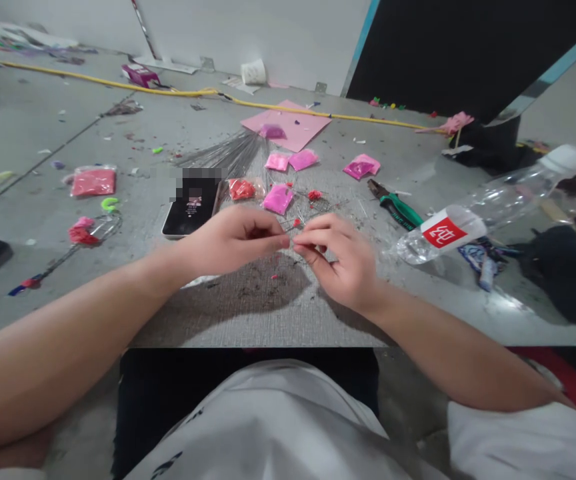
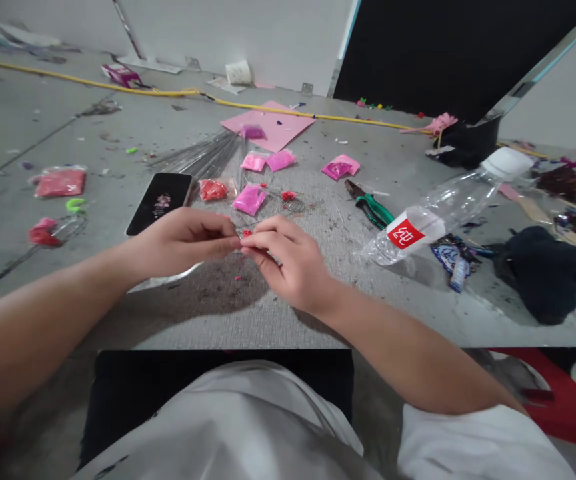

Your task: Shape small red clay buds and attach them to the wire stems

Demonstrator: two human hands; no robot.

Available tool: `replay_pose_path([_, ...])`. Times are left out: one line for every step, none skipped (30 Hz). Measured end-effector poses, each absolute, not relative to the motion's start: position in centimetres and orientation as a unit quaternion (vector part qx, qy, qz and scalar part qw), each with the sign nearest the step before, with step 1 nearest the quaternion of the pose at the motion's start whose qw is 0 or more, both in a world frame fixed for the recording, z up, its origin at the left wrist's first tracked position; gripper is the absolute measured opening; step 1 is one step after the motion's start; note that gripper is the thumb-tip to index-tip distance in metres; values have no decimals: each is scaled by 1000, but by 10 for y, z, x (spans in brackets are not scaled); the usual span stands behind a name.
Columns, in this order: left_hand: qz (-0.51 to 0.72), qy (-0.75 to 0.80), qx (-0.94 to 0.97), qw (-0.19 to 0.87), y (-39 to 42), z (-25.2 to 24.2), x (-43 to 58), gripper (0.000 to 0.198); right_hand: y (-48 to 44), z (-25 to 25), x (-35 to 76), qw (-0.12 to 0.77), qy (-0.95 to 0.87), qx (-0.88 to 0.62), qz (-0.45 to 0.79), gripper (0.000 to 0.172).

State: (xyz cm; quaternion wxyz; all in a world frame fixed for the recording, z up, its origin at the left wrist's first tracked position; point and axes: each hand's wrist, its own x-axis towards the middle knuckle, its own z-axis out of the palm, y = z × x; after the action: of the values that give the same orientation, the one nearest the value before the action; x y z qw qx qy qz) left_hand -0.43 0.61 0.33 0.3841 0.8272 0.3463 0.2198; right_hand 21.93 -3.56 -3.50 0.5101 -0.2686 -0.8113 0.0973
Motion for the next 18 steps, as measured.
replay_pose_path([207,337,823,408,2,4,-2,28,-38,-34,219,515,-812,-260,89,12])
replay_pose_path([196,328,820,425,-1,3,0,27,-39,-34,218,516,-814,-252,84,13])
replay_pose_path([189,322,817,439,-3,2,2,26,-41,-34,218,514,-818,-245,82,13])
replay_pose_path([182,317,814,451,-4,1,3,24,-42,-33,217,511,-822,-237,85,14])
replay_pose_path([176,312,812,461,-4,0,4,23,-43,-33,217,508,-825,-229,91,14])
replay_pose_path([170,307,811,469,-4,-1,4,22,-43,-33,217,504,-828,-223,100,13])
replay_pose_path([166,302,810,473,-4,-2,4,21,-43,-34,217,501,-831,-218,107,13])
replay_pose_path([163,299,811,476,-4,-2,3,20,-43,-34,217,498,-833,-213,112,12])
replay_pose_path([162,298,811,476,-3,-2,3,20,-43,-34,217,495,-835,-210,115,11])
replay_pose_path([161,298,811,477,-3,-1,2,20,-42,-35,217,494,-836,-209,115,11])
replay_pose_path([161,300,810,477,-3,-1,2,19,-42,-35,218,493,-836,-210,114,10])
replay_pose_path([161,302,809,478,-3,0,1,19,-42,-35,218,494,-836,-212,111,11])
replay_pose_path([163,302,808,479,-3,0,1,19,-42,-35,218,496,-834,-215,107,11])
replay_pose_path([165,301,807,481,-3,1,1,18,-41,-35,218,498,-833,-219,104,12])
replay_pose_path([169,299,805,483,-3,2,1,18,-41,-35,218,499,-832,-221,100,12])
replay_pose_path([173,298,804,485,-3,2,1,18,-41,-35,218,500,-831,-222,97,12])
replay_pose_path([178,297,802,487,-3,2,1,19,-41,-35,218,501,-831,-223,95,13])
replay_pose_path([182,296,801,488,-3,3,1,20,-40,-34,218,503,-830,-223,94,13])
